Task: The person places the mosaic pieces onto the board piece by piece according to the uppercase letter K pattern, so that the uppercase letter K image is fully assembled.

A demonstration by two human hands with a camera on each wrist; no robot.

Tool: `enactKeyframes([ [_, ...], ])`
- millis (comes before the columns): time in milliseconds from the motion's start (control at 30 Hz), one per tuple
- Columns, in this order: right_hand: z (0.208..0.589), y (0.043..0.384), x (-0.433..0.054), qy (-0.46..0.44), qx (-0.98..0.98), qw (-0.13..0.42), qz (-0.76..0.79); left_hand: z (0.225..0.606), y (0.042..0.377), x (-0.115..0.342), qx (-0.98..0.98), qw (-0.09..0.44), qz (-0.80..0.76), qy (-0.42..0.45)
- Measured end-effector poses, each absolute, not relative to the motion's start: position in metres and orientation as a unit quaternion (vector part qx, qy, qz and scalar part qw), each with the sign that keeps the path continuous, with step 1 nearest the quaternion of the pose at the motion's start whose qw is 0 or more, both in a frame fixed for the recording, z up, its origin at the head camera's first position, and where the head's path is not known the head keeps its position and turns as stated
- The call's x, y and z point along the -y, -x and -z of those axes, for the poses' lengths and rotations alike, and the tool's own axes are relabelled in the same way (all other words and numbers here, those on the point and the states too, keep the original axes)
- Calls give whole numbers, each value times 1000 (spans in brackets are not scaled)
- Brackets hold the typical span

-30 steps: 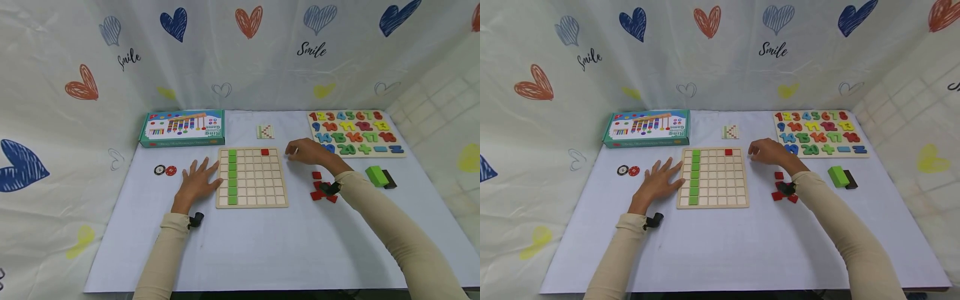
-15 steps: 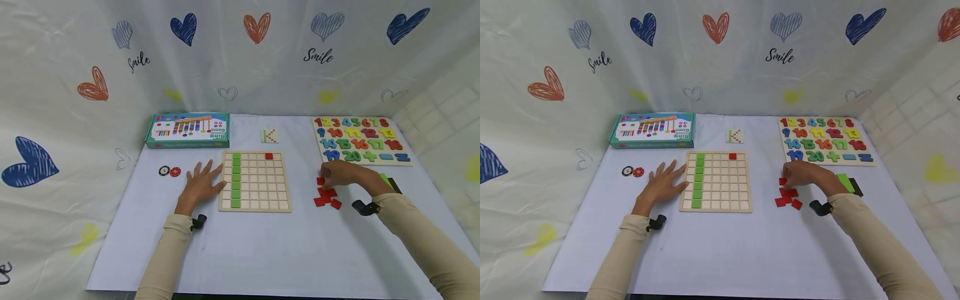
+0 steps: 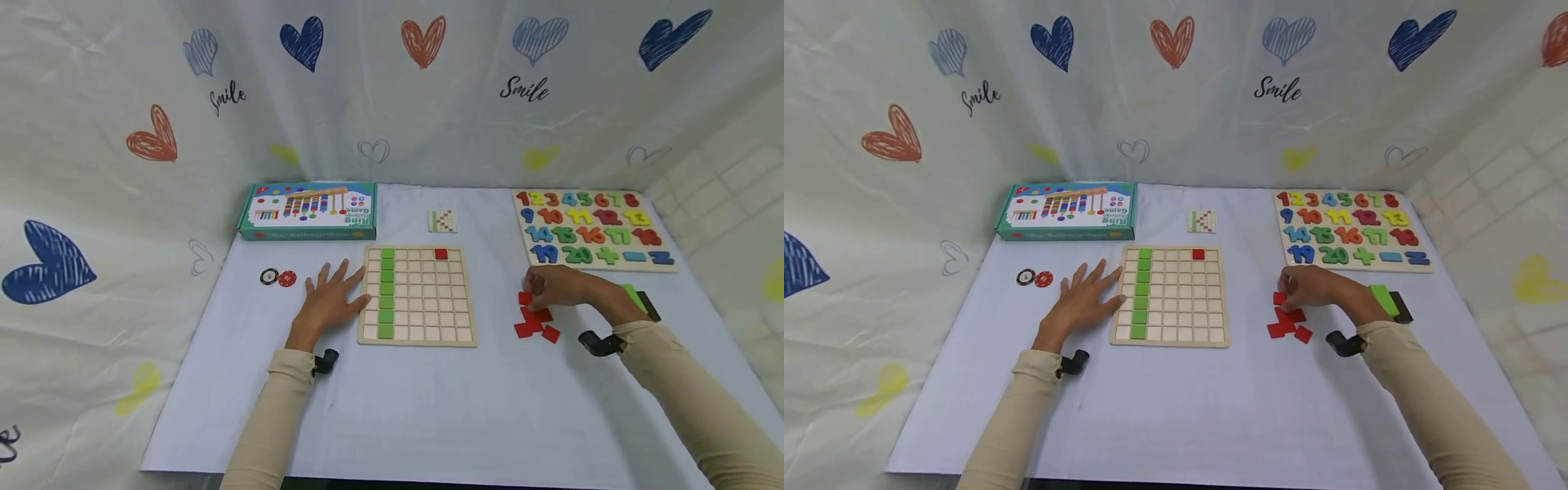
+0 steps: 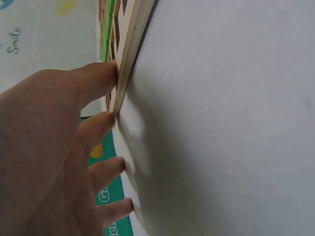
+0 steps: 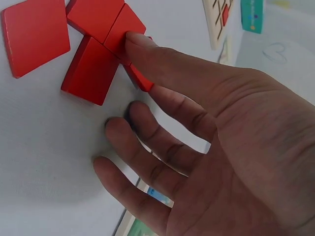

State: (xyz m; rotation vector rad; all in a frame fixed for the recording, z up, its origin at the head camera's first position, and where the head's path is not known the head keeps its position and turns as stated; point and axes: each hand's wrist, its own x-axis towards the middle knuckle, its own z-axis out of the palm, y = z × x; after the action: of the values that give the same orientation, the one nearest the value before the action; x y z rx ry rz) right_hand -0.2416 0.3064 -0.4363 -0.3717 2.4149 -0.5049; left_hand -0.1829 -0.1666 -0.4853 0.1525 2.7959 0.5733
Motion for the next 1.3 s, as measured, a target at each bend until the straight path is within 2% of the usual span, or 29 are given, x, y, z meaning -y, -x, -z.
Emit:
enactKeyframes([
  [533, 434, 234, -308, 148, -910, 304, 239, 485, 184, 167, -965, 142, -216, -52],
  [800, 440, 235, -309, 142, -918, 280, 245, 483, 181, 166, -964, 141, -218, -50],
  [1033, 440, 239, -295, 167, -923, 216, 270, 483, 180, 165, -964, 133, -222, -51],
  [1300, 442, 247, -253, 178, -925, 157, 298, 483, 178, 165, -964, 131, -226, -55],
])
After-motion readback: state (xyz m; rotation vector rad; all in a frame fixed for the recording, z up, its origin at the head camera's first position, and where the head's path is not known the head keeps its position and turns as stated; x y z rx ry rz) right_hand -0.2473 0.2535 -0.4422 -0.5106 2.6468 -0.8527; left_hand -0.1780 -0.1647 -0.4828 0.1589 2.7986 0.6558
